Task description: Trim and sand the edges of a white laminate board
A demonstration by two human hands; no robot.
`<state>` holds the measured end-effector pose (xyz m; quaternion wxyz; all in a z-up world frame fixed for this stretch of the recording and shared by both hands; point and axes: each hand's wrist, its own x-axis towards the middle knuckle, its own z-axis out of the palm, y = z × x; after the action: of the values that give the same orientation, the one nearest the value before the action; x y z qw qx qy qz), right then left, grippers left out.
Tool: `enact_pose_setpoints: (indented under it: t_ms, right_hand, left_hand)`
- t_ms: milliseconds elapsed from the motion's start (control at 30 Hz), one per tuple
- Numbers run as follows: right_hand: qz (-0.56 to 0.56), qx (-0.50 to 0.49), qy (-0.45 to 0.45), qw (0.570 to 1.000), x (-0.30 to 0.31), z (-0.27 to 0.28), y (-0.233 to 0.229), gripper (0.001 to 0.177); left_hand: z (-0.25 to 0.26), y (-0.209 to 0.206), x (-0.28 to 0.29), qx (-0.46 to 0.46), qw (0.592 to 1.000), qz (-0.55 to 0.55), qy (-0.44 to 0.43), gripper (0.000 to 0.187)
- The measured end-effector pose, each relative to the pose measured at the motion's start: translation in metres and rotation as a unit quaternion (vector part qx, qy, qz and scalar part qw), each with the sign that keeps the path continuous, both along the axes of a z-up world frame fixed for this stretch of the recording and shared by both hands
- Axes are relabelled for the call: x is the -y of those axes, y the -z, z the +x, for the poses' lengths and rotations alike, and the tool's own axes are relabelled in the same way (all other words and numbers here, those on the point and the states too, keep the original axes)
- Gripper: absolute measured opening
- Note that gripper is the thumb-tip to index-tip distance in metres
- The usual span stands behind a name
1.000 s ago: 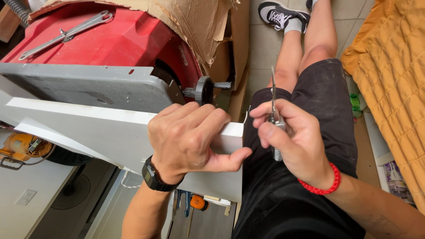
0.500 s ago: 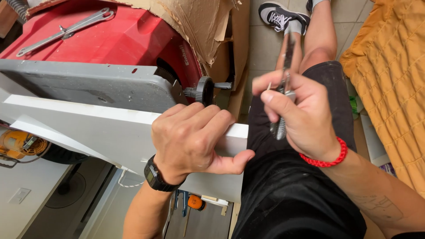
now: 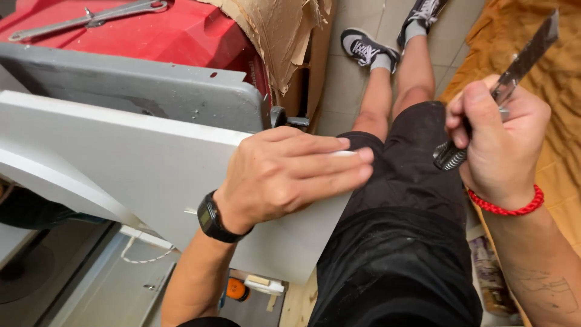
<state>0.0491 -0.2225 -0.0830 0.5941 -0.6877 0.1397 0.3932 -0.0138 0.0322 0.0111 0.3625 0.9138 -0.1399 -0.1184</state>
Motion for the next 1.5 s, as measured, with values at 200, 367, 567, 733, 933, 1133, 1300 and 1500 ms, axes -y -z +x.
enact_pose_setpoints:
  t_ms: [200,367,567,733,933,1133,1300,1500]
  right_hand:
    - [0.014,-0.021,0.001,1.0,0.0,0.0,-0.006,0.012]
    - [-0.055,0.018,-0.057,0.997,0.004,-0.012,-0.01,0.034]
    - [0.073,-0.016,-0.046,0.996,0.005,-0.004,-0.012,0.041]
    - [0.045,0.023,-0.048,0.998,0.016,-0.002,-0.01,0.035]
    - [0.033,0.041,-0.047,0.998,0.025,0.003,-0.014,0.029]
    - [0.005,0.041,-0.041,0.998,0.039,0.003,-0.019,0.027]
    - [-0.013,0.049,-0.062,0.997,0.04,-0.002,-0.022,0.026]
    - [0.008,0.059,-0.079,0.995,0.025,-0.001,-0.04,0.03]
  left_hand:
    - [-0.011,-0.011,-0.005,0.073,0.979,-0.139,-0.131,0.018]
    - [-0.034,-0.002,0.004,0.094,0.985,0.127,-0.076,0.036]
    - [-0.057,-0.02,0.005,0.144,0.986,-0.021,-0.085,0.026]
    - [-0.104,-0.001,0.074,-0.046,0.966,0.134,-0.215,0.085]
    - [-0.106,-0.012,0.063,0.078,0.989,-0.107,-0.059,0.045]
    - [-0.27,0.007,0.015,0.013,0.673,0.252,-0.695,0.061]
    - [-0.217,-0.005,0.067,-0.039,0.727,0.236,-0.644,0.066]
    - [-0.174,-0.021,0.113,0.082,0.973,-0.174,-0.126,0.065]
